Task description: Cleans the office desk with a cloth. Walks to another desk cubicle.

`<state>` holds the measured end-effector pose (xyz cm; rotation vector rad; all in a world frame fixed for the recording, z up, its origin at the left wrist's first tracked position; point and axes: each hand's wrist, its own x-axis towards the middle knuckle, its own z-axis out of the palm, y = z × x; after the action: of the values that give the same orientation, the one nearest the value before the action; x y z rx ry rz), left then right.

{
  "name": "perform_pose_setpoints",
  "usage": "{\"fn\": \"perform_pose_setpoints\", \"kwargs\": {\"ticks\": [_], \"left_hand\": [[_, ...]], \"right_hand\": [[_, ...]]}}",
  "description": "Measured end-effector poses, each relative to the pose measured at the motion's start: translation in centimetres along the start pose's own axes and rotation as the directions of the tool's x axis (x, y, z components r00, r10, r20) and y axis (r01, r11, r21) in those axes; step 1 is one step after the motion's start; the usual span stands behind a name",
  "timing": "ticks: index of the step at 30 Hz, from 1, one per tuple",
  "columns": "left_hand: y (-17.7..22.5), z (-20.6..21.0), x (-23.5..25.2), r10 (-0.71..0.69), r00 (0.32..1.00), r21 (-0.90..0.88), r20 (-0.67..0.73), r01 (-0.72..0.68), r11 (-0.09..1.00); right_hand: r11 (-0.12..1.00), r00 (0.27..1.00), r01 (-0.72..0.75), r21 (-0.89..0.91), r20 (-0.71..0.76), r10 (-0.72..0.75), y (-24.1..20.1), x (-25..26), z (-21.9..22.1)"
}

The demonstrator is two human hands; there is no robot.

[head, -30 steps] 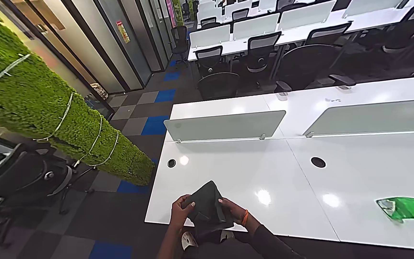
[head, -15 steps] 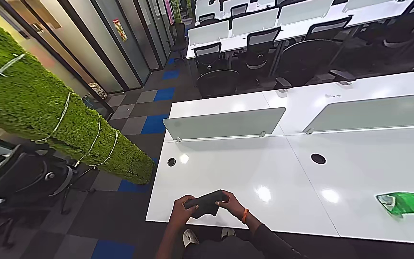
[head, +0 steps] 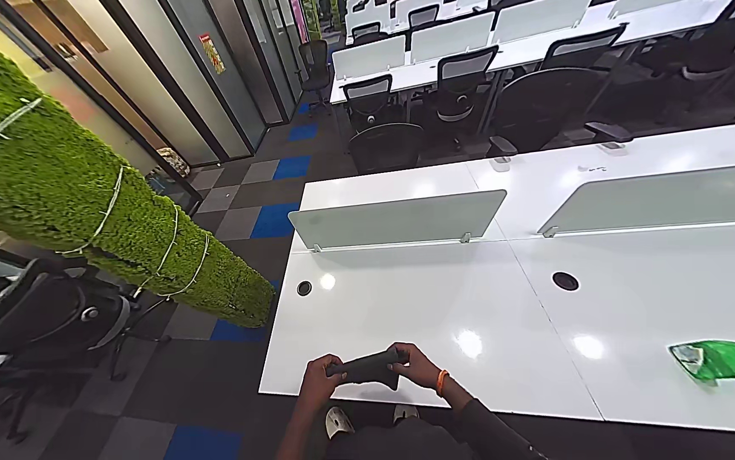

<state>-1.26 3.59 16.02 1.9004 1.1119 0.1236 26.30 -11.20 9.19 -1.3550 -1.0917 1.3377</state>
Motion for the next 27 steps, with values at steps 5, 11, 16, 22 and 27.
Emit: {"fn": "perform_pose_setpoints", "kwargs": {"ticks": [5,11,16,22,27], "left_hand": [[0.1,0.6,1.8,0.052,0.998,0.132,0.046,-0.058,0.99],[5.5,-0.6,3.5,0.267,0.951,0.317,-0.156,-0.207,0.925],[4.4,1.9,4.3,0.599,0.709,0.501,-0.373,-0.389,0.773],[-3.7,5.6,2.5,-0.01,0.973,0.527,0.232,-0.117,0.842],[-11.5,6.0,-0.5,-0.439,0.789,0.66,0.431,0.057,0.749]], "right_hand": [[0.978,0.993,0.009,-0.208,-0.109,-0.032,0.0,0.8,-1.0],[0.842,0.827,0.178,-0.509,-0.387,-0.408,-3.3,2.0,-1.9],[0.593,0.556,0.251,-0.765,-0.387,-0.735,-2.5,1.7,-1.4],[0.515,0.94,-0.309,-0.8,-0.173,0.294,3.0,-1.1,0.0],[0.441,0.836,-0.417,-0.795,-0.145,0.529,6.4,-2.9,1.1]]}}
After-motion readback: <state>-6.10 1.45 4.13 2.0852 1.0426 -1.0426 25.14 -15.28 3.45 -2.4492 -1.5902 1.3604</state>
